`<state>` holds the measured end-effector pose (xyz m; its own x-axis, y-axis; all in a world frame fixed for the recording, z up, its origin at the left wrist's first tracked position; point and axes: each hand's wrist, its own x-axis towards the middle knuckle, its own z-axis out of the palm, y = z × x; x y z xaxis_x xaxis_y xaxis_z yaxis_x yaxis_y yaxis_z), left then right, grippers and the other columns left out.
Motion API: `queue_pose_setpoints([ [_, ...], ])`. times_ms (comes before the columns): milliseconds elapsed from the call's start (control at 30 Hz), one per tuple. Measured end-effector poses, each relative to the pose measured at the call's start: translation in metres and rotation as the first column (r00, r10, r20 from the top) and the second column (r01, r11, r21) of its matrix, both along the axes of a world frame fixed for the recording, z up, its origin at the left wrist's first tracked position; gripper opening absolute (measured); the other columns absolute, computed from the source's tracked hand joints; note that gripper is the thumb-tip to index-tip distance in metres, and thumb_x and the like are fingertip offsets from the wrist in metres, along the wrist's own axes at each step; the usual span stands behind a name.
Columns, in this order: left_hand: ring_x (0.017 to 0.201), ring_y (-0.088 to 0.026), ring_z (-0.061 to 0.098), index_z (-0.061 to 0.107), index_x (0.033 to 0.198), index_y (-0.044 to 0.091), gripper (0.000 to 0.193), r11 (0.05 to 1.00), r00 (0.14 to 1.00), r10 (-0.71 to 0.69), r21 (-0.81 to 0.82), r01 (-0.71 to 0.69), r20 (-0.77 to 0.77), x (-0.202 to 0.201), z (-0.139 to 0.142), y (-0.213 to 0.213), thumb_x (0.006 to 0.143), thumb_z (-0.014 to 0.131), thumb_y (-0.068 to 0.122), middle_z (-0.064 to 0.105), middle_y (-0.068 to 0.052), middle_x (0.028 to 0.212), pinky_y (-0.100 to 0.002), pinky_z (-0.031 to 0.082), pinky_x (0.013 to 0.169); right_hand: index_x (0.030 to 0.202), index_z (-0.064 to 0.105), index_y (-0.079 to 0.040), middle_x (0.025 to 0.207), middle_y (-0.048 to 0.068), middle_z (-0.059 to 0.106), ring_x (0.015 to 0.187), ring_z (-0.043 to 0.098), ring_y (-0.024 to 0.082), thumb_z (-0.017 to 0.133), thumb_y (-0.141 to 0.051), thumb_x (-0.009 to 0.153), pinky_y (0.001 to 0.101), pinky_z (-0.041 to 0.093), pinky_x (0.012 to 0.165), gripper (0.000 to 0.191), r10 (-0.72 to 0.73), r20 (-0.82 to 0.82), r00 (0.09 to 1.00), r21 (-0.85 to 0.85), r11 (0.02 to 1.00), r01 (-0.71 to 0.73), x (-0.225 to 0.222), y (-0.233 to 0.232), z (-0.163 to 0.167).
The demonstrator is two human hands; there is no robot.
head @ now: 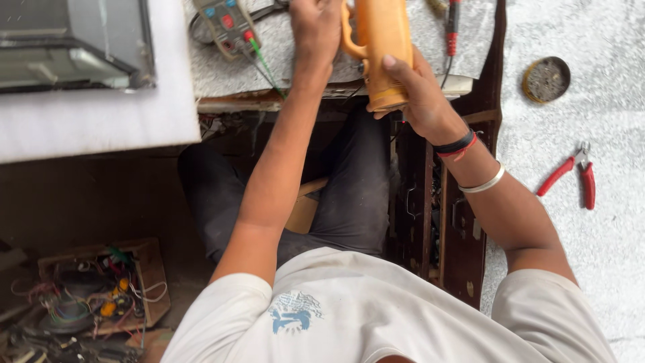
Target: The person repairs a yellow rechargeable lantern at a cluttered workbench. They handle the bulb and reflector assembly, reattach the lamp head, test the light which turns on, then use a screwdriver to unscrew and work on the lantern's casing while a multimeter sits nearby.
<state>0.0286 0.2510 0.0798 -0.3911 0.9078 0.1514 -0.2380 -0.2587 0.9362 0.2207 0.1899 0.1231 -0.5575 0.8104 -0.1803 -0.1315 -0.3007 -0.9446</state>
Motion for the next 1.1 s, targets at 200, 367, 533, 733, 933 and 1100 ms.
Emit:
queue_pose_setpoints([
  [200,0.051,-0.009,0.063,0.069,0.082,-0.001,0.032,0.992,0.93,0.087,-0.057,-0.115,-0.357,-0.002,-0.004,0.005,0.101,0.065,0.025,0.068,-0.003,0.06,-0.024,0.046,0.05,0.142,0.036,0.0,0.113,0.012,0.065,0.087,0.072,0.018,0.061,-0.038,0.103,0.0305,0.064,0.058,0.06,-0.061,0.128,0.99,0.072,0.996,0.053,-0.011,-0.004,0.008],
  [367,0.049,-0.009,0.062,0.076,0.091,0.001,0.034,0.995,0.926,0.057,-0.06,-0.085,-0.372,-0.006,-0.01,0.006,0.102,0.062,0.03,0.067,0.001,0.058,-0.024,0.045,0.045,0.143,0.032,-0.003,0.113,0.012,0.063,0.083,0.073,0.017,0.062,-0.041,0.1,0.0294,0.064,0.057,0.064,-0.079,0.181,0.98,0.049,0.996,0.071,-0.009,-0.004,0.006],
  [533,0.041,-0.008,0.061,0.065,0.11,-0.002,0.038,0.948,0.941,-0.277,-0.213,0.235,-0.195,-0.019,-0.009,-0.008,0.102,0.066,0.034,0.065,-0.001,0.058,-0.022,0.045,0.034,0.138,0.049,0.01,0.106,0.019,0.068,0.079,0.075,0.022,0.062,-0.044,0.105,0.032,0.065,0.063,0.065,0.072,-0.064,0.995,-0.085,0.993,-0.078,0.007,0.013,0.007],
  [733,0.043,-0.009,0.058,0.052,0.12,-0.003,0.04,0.943,0.936,-0.316,-0.162,0.292,-0.152,-0.009,-0.014,-0.02,0.101,0.062,0.031,0.064,-0.004,0.062,-0.025,0.044,0.035,0.135,0.051,0.01,0.102,0.017,0.07,0.077,0.076,0.023,0.061,-0.045,0.103,0.0318,0.065,0.061,0.064,0.057,-0.005,0.998,-0.103,0.993,-0.057,0.01,0.016,0.006],
  [933,0.083,-0.013,0.061,0.054,0.121,-0.002,0.032,0.989,0.931,-0.144,-0.079,0.124,-0.335,-0.003,-0.026,-0.016,0.109,0.057,0.027,0.06,-0.009,0.096,-0.036,0.057,0.071,0.141,0.045,0.005,0.111,0.013,0.066,0.085,0.074,0.019,0.06,-0.043,0.106,0.0296,0.065,0.065,0.061,0.084,0.008,0.996,-0.04,0.996,-0.084,0.005,0.014,0.006],
  [1100,0.098,-0.02,0.07,0.045,0.14,0.0,0.042,0.981,0.938,-0.194,-0.057,0.185,-0.287,-0.009,-0.024,-0.02,0.109,0.055,0.026,0.067,-0.016,0.113,-0.036,0.062,0.083,0.143,0.044,0.006,0.108,0.013,0.068,0.085,0.075,0.017,0.058,-0.046,0.105,0.0284,0.066,0.062,0.066,0.066,0.101,0.993,0.057,0.996,-0.072,0.0,0.015,0.004],
])
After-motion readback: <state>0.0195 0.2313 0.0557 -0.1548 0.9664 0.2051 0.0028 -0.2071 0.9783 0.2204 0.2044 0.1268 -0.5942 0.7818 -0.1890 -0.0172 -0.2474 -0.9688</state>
